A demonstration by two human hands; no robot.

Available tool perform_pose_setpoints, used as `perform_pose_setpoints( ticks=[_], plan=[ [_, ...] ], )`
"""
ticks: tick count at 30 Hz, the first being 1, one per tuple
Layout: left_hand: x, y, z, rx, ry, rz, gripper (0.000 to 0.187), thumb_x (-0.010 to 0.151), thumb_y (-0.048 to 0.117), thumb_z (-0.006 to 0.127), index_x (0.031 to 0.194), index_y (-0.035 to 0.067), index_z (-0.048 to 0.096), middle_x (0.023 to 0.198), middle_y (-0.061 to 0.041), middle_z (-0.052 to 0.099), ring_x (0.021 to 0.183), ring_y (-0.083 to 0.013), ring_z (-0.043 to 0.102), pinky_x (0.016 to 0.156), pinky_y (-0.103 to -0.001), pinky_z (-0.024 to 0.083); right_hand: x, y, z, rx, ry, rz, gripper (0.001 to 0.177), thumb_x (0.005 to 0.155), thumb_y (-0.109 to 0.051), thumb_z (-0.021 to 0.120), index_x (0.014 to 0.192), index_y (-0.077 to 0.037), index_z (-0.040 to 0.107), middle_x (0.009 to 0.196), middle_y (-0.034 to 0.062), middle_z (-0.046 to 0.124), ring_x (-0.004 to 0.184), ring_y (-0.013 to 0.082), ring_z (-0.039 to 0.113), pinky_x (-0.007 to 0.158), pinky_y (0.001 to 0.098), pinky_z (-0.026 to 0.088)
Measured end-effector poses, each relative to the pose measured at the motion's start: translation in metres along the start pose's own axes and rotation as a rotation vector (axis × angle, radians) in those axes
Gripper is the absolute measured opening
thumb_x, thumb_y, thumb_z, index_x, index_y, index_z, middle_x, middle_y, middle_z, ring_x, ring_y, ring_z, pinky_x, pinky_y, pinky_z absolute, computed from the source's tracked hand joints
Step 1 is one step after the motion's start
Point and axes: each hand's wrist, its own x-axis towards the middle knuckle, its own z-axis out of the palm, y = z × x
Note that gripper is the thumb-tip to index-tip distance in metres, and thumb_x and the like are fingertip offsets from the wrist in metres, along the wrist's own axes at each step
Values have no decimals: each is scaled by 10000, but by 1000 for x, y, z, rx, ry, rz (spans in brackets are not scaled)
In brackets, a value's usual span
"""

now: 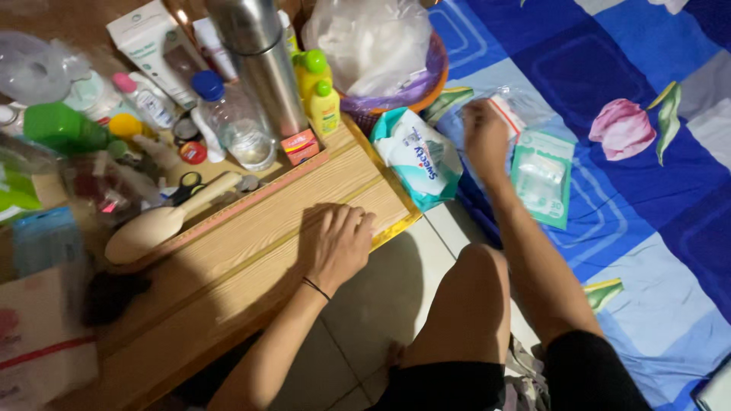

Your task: The person sorts through various healthcare and personal care items on a shelf, handles bottles and packages, and then folds a piece of pink patterned fabric on the floor before placing it onto a stack on a bed.

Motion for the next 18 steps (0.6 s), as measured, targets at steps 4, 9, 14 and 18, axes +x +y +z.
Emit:
perform_pose_setpoints(
  ticks=[4, 9, 14, 18],
  plan=[
    [4, 7, 12, 74, 85, 60, 333, 904, 281, 663, 1162, 74, 623, 1229, -156, 605, 1206, -328, 532, 1007, -517, 425, 1, 147, 15, -183, -61, 475, 351, 976, -307, 714, 1003, 42, 687, 855, 191, 714, 666, 302, 708, 591, 427, 571],
    [0, 8, 18, 49, 70, 18, 335, 916, 288, 672, 1187, 94, 638, 1242, -116, 614, 1243, -306, 534, 1005, -480, 425, -15, 201, 34, 256, -204, 1067, 599, 926, -464, 784, 939, 119, 644, 799, 203, 680, 570, 302, 679, 482, 452, 574],
    [-7, 9, 17, 59, 65, -28, 297, 927, 270, 668, 1169, 100, 638, 1212, -82, 618, 1227, -284, 560, 1028, -451, 440, -16, 201, 14, 517, -281, 871, 444, 969, -314, 793, 922, 111, 672, 851, 167, 684, 622, 213, 631, 512, 369, 473],
    [-10, 8, 20, 55, 110, 4, 275, 954, 248, 658, 1177, 88, 632, 1205, -95, 609, 1218, -281, 563, 1025, -442, 435, -8, 180, -16, 822, 21, 702, 301, 946, -46, 824, 1106, 10, 575, 1025, 116, 650, 770, 271, 733, 652, 385, 652]
  ],
)
